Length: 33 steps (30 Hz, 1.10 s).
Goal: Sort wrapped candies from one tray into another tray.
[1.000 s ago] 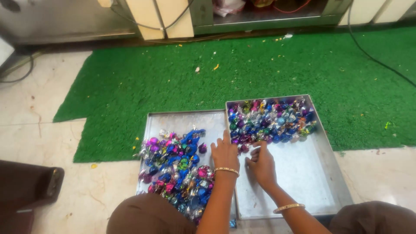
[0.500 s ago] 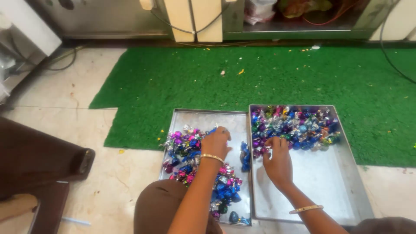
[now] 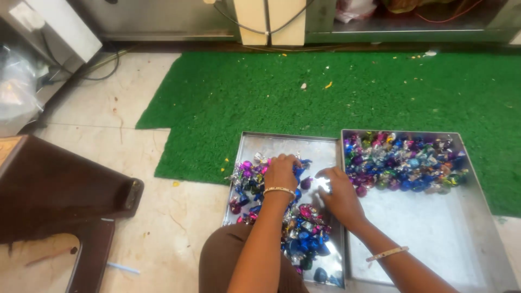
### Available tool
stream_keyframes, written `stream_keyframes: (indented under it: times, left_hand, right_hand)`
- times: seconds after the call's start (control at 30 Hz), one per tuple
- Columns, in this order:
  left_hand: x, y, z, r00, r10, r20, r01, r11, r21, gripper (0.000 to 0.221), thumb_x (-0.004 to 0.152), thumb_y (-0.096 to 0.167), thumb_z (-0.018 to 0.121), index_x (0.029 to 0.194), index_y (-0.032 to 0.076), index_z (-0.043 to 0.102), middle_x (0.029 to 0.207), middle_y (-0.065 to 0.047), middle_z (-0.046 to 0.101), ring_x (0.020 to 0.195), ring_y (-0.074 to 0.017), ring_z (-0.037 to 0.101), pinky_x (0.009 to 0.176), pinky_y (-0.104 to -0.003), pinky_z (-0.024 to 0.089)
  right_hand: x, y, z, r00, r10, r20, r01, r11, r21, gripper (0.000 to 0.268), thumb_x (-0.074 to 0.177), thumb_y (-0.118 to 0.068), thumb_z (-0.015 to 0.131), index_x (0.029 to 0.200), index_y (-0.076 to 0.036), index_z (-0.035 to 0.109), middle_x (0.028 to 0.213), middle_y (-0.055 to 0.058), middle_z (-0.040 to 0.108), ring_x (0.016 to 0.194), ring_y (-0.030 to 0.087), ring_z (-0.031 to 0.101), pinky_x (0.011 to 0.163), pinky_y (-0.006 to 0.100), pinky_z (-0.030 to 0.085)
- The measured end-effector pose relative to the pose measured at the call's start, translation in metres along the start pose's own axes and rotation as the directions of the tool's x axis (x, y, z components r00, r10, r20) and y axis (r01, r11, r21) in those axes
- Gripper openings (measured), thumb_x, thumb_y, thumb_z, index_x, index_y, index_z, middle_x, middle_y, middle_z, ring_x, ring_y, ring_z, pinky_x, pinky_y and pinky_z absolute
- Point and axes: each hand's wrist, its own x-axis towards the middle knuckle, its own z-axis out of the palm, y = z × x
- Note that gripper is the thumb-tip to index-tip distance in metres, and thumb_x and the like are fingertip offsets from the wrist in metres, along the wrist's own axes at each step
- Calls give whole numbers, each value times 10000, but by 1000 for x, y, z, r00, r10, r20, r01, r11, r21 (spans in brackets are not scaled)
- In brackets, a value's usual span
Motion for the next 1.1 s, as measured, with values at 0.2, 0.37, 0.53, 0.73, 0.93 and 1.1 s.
stream_keyframes:
  times: [0.2, 0.37, 0.53, 0.73, 0.93, 1.1]
  left_hand:
    - [19, -80, 34, 960, -261, 99, 279, 909, -311, 270, 922, -9, 572, 1081, 148, 724, 1071, -102, 770, 1041, -280, 756, 907, -363, 587]
    - [26, -47, 14, 981, -193, 28, 194, 953, -233, 234, 874, 45, 668, 1081, 145, 712, 1115, -80, 750, 1087, -306, 686, 935, -405, 547]
    - [35, -40, 31, 999, 36, -36, -41, 988, -149, 335, 838, 27, 692, 1147, 154, 673, 1129, -107, 721, 1095, -343, 628, 920, -465, 524]
    - [40, -49, 57, 988, -44, 151, 65, 988, -138, 486, 907, 130, 696, 1376, 164, 574, 1249, -158, 668, 1150, -356, 614, 968, -470, 510]
    - [34, -48, 60, 976, -10, 216, 29, 996, -84, 635, 859, 262, 753, 1439, 152, 519, 1227, -161, 679, 1152, -416, 580, 1015, -483, 472]
    - [31, -44, 66, 913, -19, 408, 11, 1000, 22, 480, 911, 332, 683, 1380, 314, 581, 1298, -124, 631, 1194, -422, 544, 1025, -500, 474]
  right_hand:
    - [9, 10, 18, 995, -66, 79, 68, 997, -27, 184, 814, -100, 766, 998, -102, 764, 1169, 83, 708, 1138, 291, 625, 1008, 416, 463]
    - [19, 18, 30, 995, 62, 77, -63, 998, 13, 216, 782, -106, 790, 996, -96, 759, 1089, 83, 718, 1047, 260, 668, 909, 382, 549]
    - [24, 18, 32, 977, 193, 91, -200, 976, 82, 200, 814, -123, 787, 1005, -93, 736, 1070, 94, 714, 891, 226, 736, 778, 342, 611]
    - [26, 32, 44, 997, 68, 33, -70, 996, 58, 378, 743, -137, 846, 1086, -57, 710, 1045, 129, 712, 889, 279, 710, 762, 380, 571]
    - [29, 32, 46, 987, 154, 51, -158, 984, 79, 319, 793, -108, 784, 1094, -48, 692, 975, 139, 751, 864, 273, 761, 780, 391, 582]
    - [31, 43, 46, 991, 127, 40, -129, 990, 51, 321, 765, -108, 777, 1060, -30, 677, 949, 183, 766, 888, 308, 766, 784, 405, 583]
